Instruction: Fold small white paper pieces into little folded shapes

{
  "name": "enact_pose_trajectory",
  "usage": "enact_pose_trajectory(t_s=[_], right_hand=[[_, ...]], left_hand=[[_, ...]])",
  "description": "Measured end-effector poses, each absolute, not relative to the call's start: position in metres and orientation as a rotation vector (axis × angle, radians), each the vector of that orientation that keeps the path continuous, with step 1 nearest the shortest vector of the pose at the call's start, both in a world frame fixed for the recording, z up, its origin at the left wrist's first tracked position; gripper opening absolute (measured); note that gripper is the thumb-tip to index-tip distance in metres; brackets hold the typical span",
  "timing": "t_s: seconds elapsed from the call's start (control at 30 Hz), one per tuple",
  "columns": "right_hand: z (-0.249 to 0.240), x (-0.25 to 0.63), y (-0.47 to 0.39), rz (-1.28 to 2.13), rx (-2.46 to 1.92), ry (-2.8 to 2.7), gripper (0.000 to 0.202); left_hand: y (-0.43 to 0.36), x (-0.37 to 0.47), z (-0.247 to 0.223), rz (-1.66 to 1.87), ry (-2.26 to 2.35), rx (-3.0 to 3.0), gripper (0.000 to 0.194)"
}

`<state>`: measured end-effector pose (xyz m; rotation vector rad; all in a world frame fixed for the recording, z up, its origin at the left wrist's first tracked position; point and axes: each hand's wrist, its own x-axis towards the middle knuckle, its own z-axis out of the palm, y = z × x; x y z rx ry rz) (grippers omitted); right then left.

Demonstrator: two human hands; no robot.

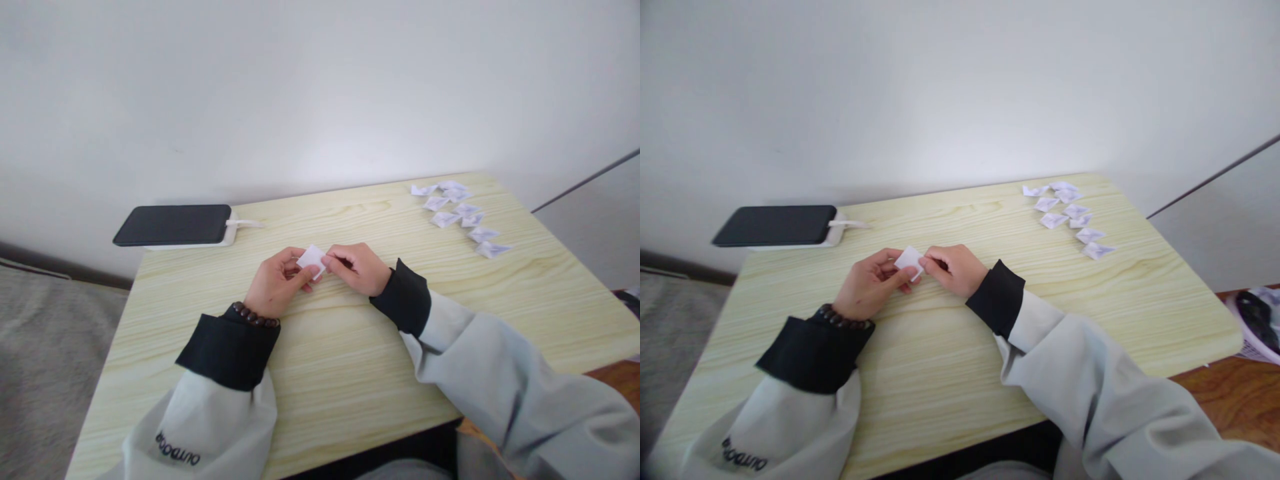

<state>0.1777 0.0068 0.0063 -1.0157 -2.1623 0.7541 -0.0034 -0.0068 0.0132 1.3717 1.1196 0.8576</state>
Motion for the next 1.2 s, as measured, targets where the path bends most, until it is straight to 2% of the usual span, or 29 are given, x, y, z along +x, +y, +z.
enact_pose_trajectory(t_s=[0.13, 0.27, 0.33, 0.47, 0.67, 0.73, 0.87, 1.2], right_hand=[[0.008, 0.178, 0.005, 0.768, -1.059, -2.103, 0.031], [0.008, 0.179, 0.004, 0.789, -1.131, -2.009, 0.032], [0.007, 0.179, 0.005, 0.792, -1.133, -2.022, 0.033], [0.006, 0.179, 0.007, 0.696, -1.096, -2.132, 0.032], [0.003, 0.177, 0.008, 0.464, -1.153, -2.177, 0.02], [0.0, 0.177, 0.008, 0.452, -1.177, -2.126, 0.011], [-0.001, 0.177, 0.007, 0.462, -1.13, -2.105, 0.019], [-0.01, 0.18, 0.014, 0.422, -1.046, -2.198, 0.013]], left_hand=[[-0.007, -0.004, 0.011, 0.873, 1.159, 1.418, 0.047], [-0.006, -0.008, 0.009, 0.983, 1.158, 1.74, 0.062], [-0.005, -0.01, 0.009, 1.003, 1.143, 1.923, 0.057], [-0.002, -0.014, 0.009, 0.967, 1.116, 2.162, 0.031], [-0.002, -0.016, 0.006, 0.923, 1.187, 2.264, 0.018], [-0.002, -0.016, 0.005, 0.944, 1.22, 2.26, 0.017], [-0.002, -0.015, 0.004, 1.004, 1.274, 2.299, 0.018], [0.001, -0.018, 0.001, 0.9, 1.337, 2.408, 0.018]])
